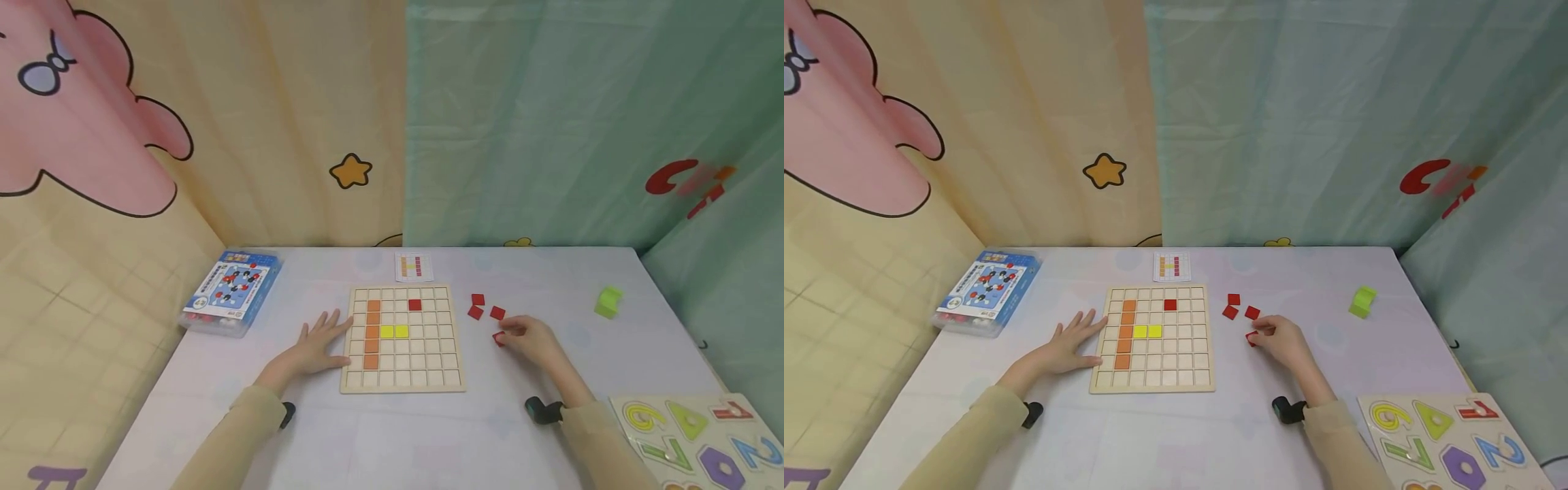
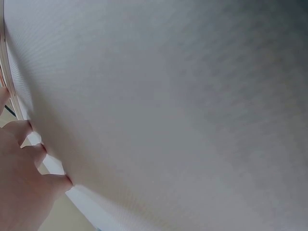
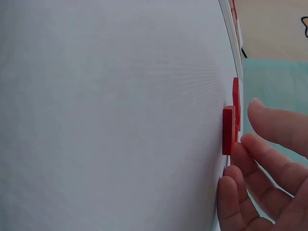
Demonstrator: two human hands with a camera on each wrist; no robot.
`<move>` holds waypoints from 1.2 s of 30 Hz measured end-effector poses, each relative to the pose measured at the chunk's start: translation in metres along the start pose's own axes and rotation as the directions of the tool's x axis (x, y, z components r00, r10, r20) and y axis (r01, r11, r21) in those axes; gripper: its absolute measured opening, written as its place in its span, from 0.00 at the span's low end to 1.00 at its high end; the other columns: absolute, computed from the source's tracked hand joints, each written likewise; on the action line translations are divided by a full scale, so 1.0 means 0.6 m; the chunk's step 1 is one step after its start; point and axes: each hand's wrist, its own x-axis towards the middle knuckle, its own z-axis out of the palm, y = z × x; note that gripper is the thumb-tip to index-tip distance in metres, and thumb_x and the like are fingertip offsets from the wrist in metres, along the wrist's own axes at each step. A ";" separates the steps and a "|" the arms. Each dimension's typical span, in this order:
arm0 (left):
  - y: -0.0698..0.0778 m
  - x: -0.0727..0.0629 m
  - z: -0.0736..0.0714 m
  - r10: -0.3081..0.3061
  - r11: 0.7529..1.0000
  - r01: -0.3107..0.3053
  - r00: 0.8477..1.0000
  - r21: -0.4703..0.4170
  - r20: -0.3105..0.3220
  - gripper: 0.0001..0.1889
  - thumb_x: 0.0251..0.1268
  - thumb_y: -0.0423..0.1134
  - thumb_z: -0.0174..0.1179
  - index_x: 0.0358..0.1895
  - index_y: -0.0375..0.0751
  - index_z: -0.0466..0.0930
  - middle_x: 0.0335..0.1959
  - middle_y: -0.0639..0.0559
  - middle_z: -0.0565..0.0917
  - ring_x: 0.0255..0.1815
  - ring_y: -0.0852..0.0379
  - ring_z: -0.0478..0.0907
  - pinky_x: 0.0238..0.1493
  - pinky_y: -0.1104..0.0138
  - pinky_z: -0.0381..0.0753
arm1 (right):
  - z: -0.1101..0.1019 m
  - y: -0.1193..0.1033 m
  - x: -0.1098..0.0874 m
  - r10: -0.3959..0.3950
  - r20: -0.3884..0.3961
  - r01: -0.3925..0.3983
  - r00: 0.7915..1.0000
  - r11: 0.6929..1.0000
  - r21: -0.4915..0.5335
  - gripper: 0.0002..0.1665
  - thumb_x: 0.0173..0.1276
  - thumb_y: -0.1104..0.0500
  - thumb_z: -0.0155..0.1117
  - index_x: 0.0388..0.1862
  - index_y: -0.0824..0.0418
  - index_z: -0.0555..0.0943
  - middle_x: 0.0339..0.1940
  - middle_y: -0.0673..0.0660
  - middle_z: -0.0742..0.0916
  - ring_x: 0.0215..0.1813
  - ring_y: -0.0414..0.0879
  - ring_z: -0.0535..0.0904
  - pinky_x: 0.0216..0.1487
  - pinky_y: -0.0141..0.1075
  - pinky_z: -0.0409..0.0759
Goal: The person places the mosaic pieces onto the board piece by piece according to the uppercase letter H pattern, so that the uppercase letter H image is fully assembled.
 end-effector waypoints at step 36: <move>-0.004 0.002 0.004 0.008 1.000 -0.008 1.000 0.001 0.007 0.46 0.60 0.53 0.67 0.79 0.51 0.53 0.81 0.40 0.42 0.81 0.37 0.31 0.75 0.36 0.26 | -0.009 0.008 -0.015 -0.034 0.060 0.034 0.998 0.999 -0.008 0.13 0.63 0.60 0.70 0.43 0.64 0.80 0.39 0.60 0.85 0.40 0.50 0.78 0.43 0.40 0.85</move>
